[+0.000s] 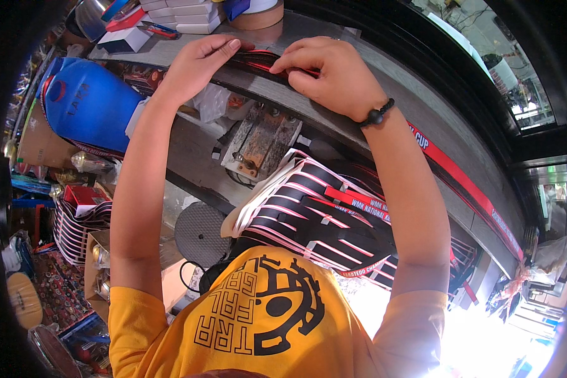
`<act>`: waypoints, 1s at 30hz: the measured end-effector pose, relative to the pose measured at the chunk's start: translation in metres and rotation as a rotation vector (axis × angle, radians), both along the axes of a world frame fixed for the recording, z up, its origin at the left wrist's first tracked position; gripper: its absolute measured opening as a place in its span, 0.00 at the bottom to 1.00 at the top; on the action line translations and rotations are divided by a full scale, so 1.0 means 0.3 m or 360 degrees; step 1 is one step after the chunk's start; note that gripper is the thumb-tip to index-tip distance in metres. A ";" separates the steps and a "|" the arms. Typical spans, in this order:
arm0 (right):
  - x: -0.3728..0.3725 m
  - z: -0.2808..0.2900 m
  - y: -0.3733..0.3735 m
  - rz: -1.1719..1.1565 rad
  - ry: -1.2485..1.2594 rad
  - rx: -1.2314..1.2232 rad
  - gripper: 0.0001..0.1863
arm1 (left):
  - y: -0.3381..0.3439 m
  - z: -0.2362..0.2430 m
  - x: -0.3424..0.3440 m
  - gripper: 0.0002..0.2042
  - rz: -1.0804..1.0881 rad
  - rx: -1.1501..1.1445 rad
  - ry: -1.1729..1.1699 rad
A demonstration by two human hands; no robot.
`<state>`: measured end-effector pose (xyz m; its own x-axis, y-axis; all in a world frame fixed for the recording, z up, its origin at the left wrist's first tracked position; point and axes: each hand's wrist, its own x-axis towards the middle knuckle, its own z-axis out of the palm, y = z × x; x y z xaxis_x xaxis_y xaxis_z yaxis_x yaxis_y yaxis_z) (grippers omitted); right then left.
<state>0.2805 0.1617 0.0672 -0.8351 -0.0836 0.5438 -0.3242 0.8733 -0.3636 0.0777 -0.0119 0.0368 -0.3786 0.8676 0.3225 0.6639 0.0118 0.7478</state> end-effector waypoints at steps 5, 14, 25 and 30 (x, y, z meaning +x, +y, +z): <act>0.004 0.000 -0.006 -0.0041 -0.0031 -0.0030 0.11 | -0.003 0.007 0.004 0.19 0.0004 -0.0033 0.0020; 0.002 0.000 -0.006 -0.0045 -0.0023 -0.0023 0.10 | -0.002 0.008 0.005 0.19 0.0024 -0.0055 0.0022; 0.011 0.012 -0.010 -0.0070 -0.0178 -0.0077 0.11 | -0.005 0.009 0.007 0.18 0.0018 -0.0041 0.0014; 0.008 0.011 -0.007 -0.0049 -0.0141 -0.0033 0.11 | -0.003 0.009 0.005 0.18 0.0001 -0.0034 -0.0011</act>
